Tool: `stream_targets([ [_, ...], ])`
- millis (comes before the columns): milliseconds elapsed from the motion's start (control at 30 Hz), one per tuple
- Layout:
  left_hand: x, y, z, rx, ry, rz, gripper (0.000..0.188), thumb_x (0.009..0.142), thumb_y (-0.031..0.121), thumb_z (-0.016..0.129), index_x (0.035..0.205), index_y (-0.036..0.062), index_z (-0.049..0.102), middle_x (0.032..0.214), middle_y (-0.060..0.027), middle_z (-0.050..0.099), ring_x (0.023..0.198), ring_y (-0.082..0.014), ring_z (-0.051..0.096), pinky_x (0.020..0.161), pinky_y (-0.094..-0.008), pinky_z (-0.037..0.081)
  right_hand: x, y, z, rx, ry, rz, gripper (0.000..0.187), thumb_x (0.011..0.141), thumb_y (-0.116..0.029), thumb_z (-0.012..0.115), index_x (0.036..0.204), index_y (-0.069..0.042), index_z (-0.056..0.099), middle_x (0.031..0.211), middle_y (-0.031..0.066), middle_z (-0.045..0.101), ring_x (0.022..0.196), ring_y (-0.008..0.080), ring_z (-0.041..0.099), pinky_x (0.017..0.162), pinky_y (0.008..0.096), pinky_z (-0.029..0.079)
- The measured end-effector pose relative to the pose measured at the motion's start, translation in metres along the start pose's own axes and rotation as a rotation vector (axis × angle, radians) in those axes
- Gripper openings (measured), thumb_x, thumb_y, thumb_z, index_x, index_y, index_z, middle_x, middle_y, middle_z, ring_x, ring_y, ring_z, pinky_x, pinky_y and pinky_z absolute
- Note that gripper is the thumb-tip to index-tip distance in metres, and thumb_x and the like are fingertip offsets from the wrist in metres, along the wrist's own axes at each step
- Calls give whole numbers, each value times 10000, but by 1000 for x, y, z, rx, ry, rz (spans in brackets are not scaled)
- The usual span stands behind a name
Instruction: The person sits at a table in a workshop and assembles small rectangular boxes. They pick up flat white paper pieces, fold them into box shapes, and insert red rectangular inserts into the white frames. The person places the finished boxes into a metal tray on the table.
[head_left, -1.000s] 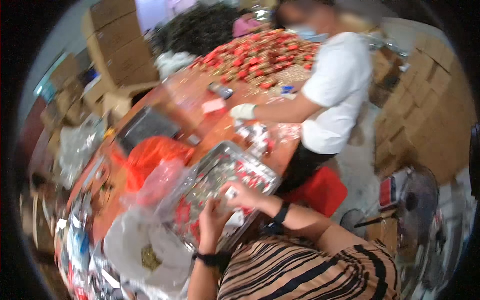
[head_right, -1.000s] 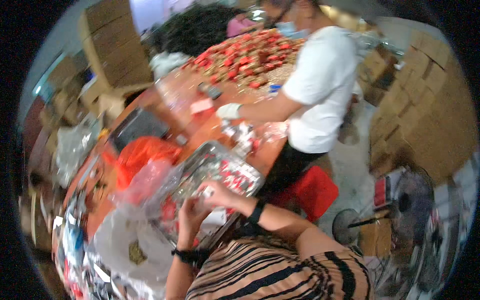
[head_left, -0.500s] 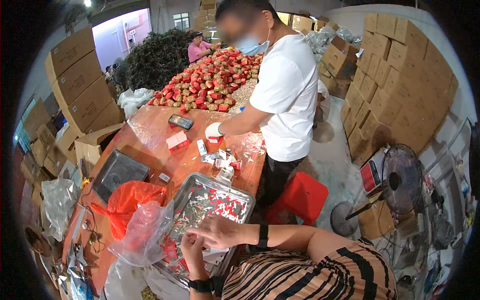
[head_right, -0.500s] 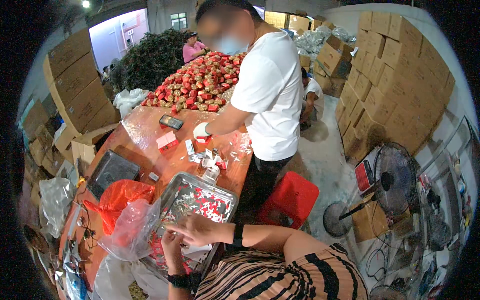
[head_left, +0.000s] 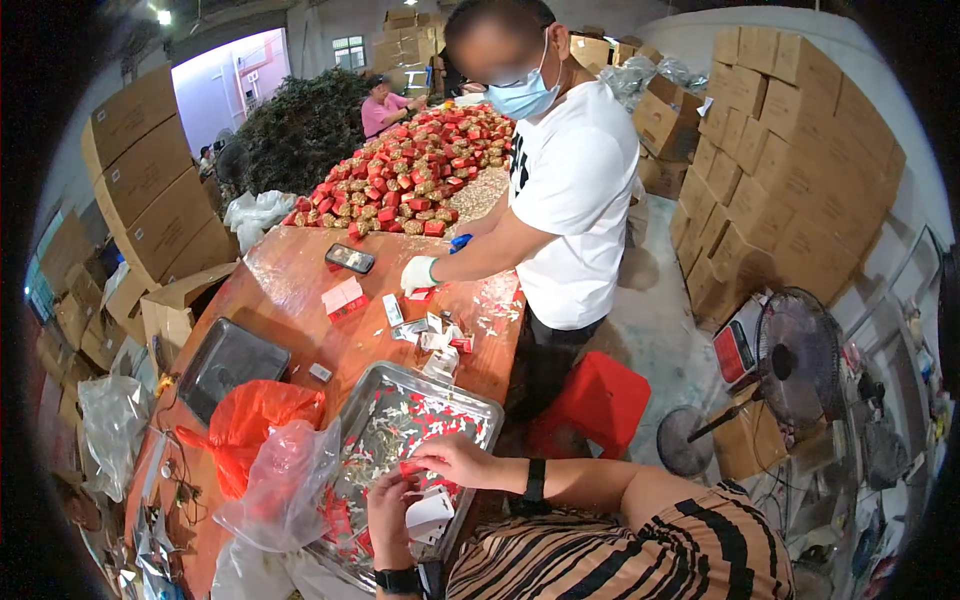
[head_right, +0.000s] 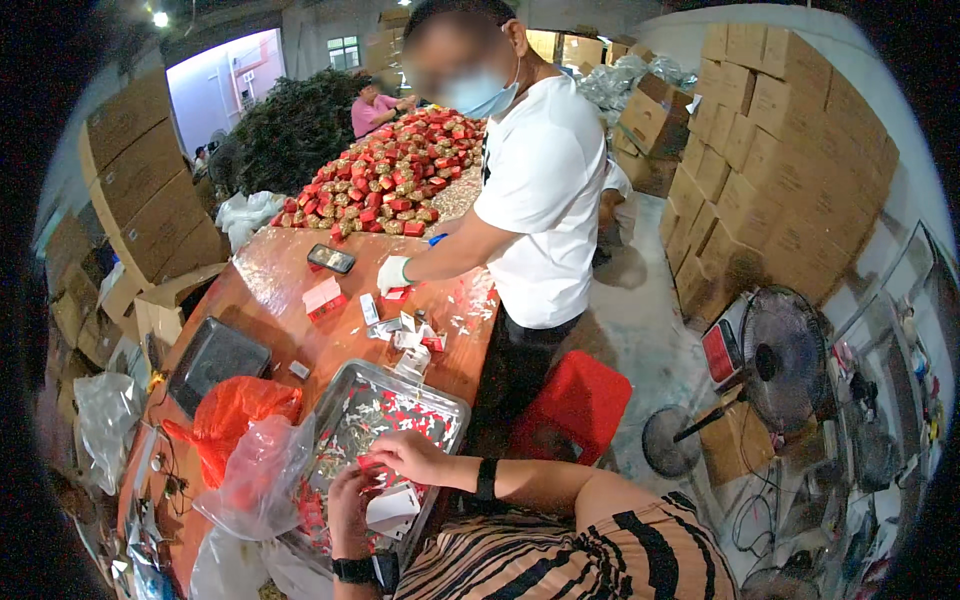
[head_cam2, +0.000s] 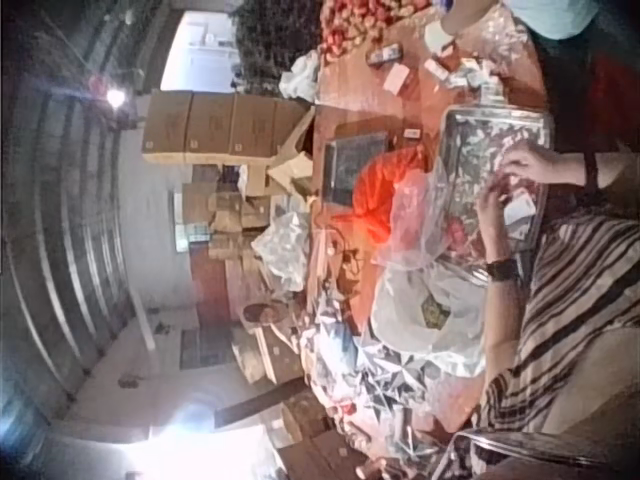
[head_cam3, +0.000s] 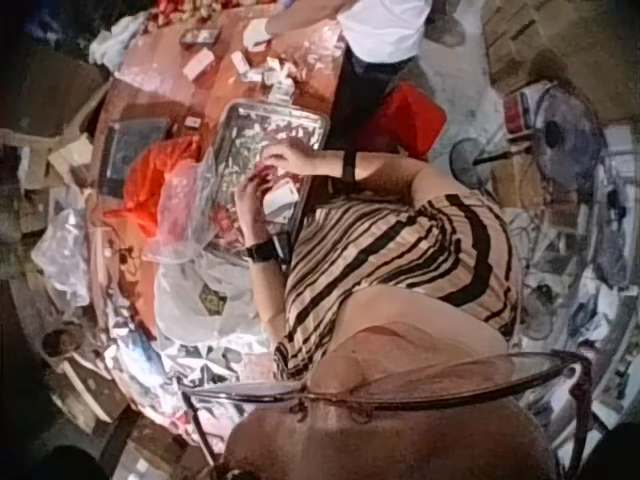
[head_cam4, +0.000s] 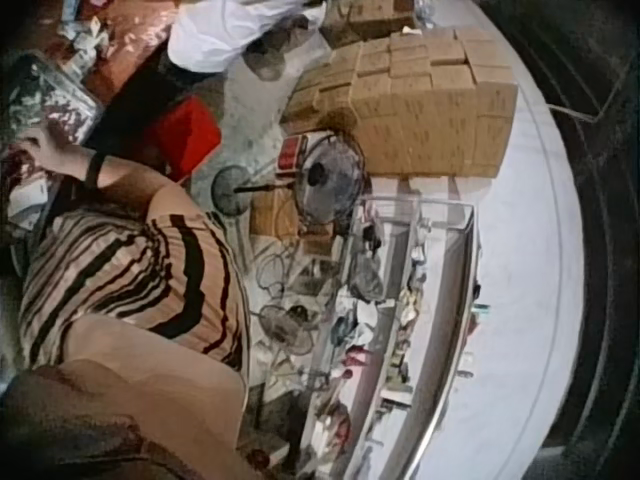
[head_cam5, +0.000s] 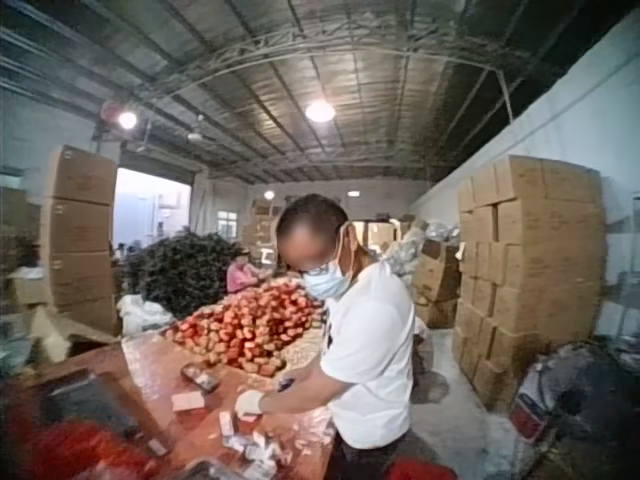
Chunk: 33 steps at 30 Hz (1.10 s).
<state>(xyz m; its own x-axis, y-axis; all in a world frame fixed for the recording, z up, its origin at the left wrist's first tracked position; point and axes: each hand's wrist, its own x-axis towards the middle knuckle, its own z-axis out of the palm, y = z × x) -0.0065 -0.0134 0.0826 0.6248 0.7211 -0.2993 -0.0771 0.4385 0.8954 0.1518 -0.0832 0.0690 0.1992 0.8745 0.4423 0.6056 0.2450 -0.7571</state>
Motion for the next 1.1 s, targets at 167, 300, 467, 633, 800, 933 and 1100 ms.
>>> stream_targets([
  [167, 16, -27, -17, 570, 52, 376, 72, 748, 42, 632, 738, -21, 598, 685, -24, 600, 562, -86, 499, 542, -223, 400, 4, 0, -6, 232, -143, 190, 114, 764, -66, 616, 840, 13, 582, 755, 94, 608, 684, 142, 581, 617, 291, 455],
  [300, 10, -19, -6, 749, 77, 567, 140, 738, 72, 652, 659, -14, 576, 622, -3, 543, 533, -73, 423, 493, -233, 331, 2, 15, -4, 254, -231, 300, 148, 673, -71, 633, 756, 5, 538, 648, 88, 546, 619, 120, 523, 590, 292, 417],
  [467, 26, -39, -13, 641, 37, 219, 152, 727, 86, 677, 673, -16, 579, 661, -51, 550, 585, -93, 465, 505, -251, 353, -4, 43, 3, 91, -208, 208, 190, 644, -137, 643, 716, 0, 534, 651, 169, 538, 594, 187, 537, 560, 339, 416],
  [633, 20, -41, -10, 480, 104, 195, 223, 775, 140, 645, 931, -16, 608, 753, -46, 601, 696, -105, 545, 624, -237, 435, 20, 88, -45, 264, -4, 572, 181, 672, -156, 750, 686, -40, 612, 621, 21, 606, 574, 84, 549, 522, 248, 430],
  [800, 9, -65, -50, 576, 139, 146, 319, 728, 125, 681, 1008, 8, 585, 854, -89, 607, 745, -159, 571, 681, -286, 462, 40, 198, -86, 322, 176, 736, 131, 706, -111, 691, 766, -54, 589, 685, 12, 595, 593, 104, 559, 531, 251, 436],
  [933, -11, -55, -49, 1271, 37, 414, 429, 642, 163, 707, 1038, 57, 579, 978, -137, 552, 956, -307, 513, 816, -395, 419, 34, 249, -108, 337, 238, 1053, 431, 706, -179, 668, 1099, -116, 501, 934, 50, 601, 832, 194, 574, 642, 346, 454],
  [1100, -8, -67, -36, 1663, -42, 444, 567, 619, 239, 724, 1121, 85, 512, 1075, -98, 492, 1050, -282, 452, 869, -421, 367, 25, 294, -94, -464, 436, 749, 482, 647, -120, 666, 1093, -39, 503, 1087, 169, 526, 1045, 325, 472, 851, 420, 381],
])
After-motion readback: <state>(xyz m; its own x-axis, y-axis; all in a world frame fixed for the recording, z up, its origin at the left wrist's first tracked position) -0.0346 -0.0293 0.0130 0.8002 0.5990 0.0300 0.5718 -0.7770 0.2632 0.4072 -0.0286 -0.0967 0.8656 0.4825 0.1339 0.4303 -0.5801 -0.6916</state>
